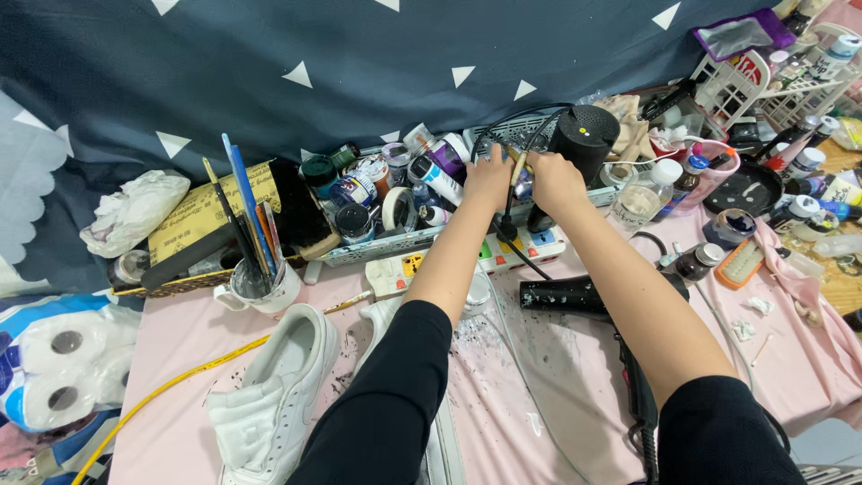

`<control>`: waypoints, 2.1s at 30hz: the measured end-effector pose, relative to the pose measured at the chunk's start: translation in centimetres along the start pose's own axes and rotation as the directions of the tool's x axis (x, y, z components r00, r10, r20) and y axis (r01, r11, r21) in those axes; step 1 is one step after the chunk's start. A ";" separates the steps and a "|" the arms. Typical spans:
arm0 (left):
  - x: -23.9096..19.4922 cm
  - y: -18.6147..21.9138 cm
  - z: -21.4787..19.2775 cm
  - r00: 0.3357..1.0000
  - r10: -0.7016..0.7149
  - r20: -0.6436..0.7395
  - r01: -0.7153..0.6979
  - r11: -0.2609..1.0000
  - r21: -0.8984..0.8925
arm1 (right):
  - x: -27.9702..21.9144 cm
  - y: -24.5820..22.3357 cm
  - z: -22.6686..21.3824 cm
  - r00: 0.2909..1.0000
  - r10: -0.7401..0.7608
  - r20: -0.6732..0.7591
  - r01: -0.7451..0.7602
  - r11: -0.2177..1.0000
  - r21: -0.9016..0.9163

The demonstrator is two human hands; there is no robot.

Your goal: The person cleans a pair of white sneakers on a cluttered table. They use a white cloth to wipe the shoes, pour liquid from a bottle onto the cloth, and use a hairdryer to dry the surface. The person also uses a sanding block to rub the sole and sides of the shoe.

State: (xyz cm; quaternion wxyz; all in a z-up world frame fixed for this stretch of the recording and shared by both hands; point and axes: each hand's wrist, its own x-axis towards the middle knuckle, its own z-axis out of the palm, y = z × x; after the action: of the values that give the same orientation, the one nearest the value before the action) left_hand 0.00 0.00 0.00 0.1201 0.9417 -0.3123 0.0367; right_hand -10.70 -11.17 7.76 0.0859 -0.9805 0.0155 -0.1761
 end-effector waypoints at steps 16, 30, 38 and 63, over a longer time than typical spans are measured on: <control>-4.0 -0.9 -4.3 0.764 -0.435 -0.476 -0.278 0.443 -0.852 | -1.6 -1.4 0.2 0.998 0.037 -0.051 -0.034 0.998 0.059; -19.0 1.5 -10.6 0.989 -0.081 -0.127 -0.141 -0.199 -0.970 | -14.3 -5.7 -6.1 0.987 0.159 0.017 -0.036 0.118 0.992; -29.7 3.6 -12.6 0.991 0.086 -0.100 -0.115 0.186 -0.976 | -24.4 -6.7 -5.6 0.996 0.006 0.088 -0.088 0.068 0.994; -36.9 3.2 -10.2 0.990 -0.078 0.117 0.133 0.248 -0.960 | -10.9 -3.7 -0.2 0.862 -0.143 -0.486 0.225 0.968 0.115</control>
State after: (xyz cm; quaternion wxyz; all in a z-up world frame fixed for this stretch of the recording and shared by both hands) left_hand -31.46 21.47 5.19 0.6642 0.6920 -0.2089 -0.1906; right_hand -21.00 -6.88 4.86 0.1443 -0.8937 -0.0728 -0.4186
